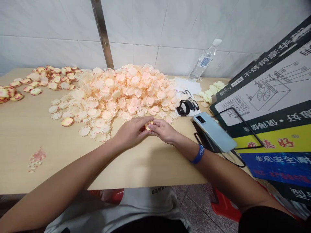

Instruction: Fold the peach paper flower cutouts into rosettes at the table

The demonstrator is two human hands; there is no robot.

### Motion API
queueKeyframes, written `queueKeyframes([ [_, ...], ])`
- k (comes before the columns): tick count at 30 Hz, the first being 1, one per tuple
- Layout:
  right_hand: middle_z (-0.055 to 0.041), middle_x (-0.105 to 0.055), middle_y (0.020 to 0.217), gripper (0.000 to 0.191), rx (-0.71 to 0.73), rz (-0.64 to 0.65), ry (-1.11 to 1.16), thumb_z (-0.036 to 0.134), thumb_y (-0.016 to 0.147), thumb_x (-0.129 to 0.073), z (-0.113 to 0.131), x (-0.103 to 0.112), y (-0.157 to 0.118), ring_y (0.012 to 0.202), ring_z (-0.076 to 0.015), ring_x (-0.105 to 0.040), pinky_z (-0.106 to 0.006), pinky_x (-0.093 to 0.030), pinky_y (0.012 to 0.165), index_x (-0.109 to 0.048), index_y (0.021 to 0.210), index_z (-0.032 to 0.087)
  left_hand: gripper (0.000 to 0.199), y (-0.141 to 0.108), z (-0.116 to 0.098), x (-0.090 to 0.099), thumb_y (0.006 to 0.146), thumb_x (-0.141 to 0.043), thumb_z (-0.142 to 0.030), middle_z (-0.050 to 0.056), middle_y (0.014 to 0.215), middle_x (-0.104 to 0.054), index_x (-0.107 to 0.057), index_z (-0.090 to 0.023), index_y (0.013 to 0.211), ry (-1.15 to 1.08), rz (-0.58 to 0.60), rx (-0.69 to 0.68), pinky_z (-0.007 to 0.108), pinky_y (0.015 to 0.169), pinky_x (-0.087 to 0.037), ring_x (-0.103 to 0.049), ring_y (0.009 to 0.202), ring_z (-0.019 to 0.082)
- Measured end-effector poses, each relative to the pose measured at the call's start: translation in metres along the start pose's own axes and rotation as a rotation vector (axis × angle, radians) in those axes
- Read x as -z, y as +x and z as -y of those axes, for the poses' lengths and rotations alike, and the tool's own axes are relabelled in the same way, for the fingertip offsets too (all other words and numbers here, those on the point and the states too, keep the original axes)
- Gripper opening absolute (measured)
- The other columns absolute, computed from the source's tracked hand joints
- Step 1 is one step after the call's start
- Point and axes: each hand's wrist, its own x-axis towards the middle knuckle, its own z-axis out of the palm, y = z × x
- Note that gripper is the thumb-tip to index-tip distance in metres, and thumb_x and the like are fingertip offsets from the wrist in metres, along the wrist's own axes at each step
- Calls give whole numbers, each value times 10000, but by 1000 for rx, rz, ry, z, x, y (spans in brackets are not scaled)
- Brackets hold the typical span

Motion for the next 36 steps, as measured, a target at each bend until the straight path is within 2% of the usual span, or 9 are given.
queueKeyframes([
  [3, 8, -660, 797, 293, -44, 13, 70, 394, 696, -809, 5, 2, -2, 800, -126, -654, -310, -539, 855, -669, 849, 187, 376, 0, 2, 3, 895, -567, -353, 80, 1258, -645, -580, -227, 1249, -61, -37, 25, 335, 888, -512, -632, 1052, 209],
  [7, -9, -700, 929, 372, -33, -64, 110, 369, 688, -814, 7, 3, 0, 853, -135, -667, -341, -534, 897, -675, 1004, 231, 323, 1, 4, 7, 849, -619, -314, 81, 1155, -674, -605, -201, 1151, -120, -113, 102, 343, 870, -504, -629, 1011, 210],
  [12, -23, -719, 829, 291, 100, -159, -79, 395, 687, -805, 2, 1, 4, 796, -151, -677, -342, -558, 831, -700, 875, 199, 183, 4, 4, 8, 801, -661, -351, 21, 822, -663, -610, -182, 848, -297, -161, 269, 278, 675, -488, -609, 738, 156],
  [16, -43, -720, 831, 262, 224, -297, -265, 424, 711, -771, 0, -2, 3, 765, -180, -664, -341, -566, 734, -731, 835, 197, 200, 5, 4, 6, 788, -664, -358, 7, 767, -648, -614, -170, 830, -461, -91, 342, 245, 621, -444, -580, 689, 134],
  [18, -50, -716, 841, 223, 282, -336, -362, 413, 736, -752, 2, -4, 1, 787, -193, -656, -352, -557, 753, -744, 821, 206, 245, 4, 4, 4, 782, -663, -403, 10, 758, -644, -627, -164, 825, -485, -39, 361, 243, 602, -419, -556, 666, 130],
  [22, -68, -697, 903, 182, 387, -309, -511, 393, 804, -696, 5, -10, -6, 874, -211, -640, -368, -541, 813, -758, 847, 226, 325, 3, 1, 2, 798, -618, -481, 10, 702, -612, -637, -157, 775, -462, -1, 372, 244, 573, -364, -502, 626, 128],
  [28, -65, -670, 975, 303, 293, -311, -442, 433, 779, -716, 1, -4, -4, 903, -203, -635, -326, -550, 745, -707, 996, 222, 330, 3, -1, 9, 848, -549, -402, -13, 579, -532, -606, -151, 641, -423, -22, 381, 246, 559, -314, -448, 584, 120],
  [32, -31, -649, 825, 312, 189, -255, -382, 468, 754, -725, -1, -2, 0, 733, -159, -626, -287, -517, 664, -661, 875, 187, 341, 3, -2, 12, 864, -512, -378, -2, 573, -557, -602, -149, 627, -435, -4, 375, 248, 557, -334, -492, 574, 128],
  [36, -5, -621, 724, 308, 182, -185, -431, 470, 768, -702, 2, -5, -2, 658, -136, -586, -263, -461, 621, -617, 805, 176, 311, 2, -1, 11, 883, -460, -339, 27, 633, -652, -594, -161, 666, -444, 5, 374, 252, 600, -405, -622, 647, 167],
])
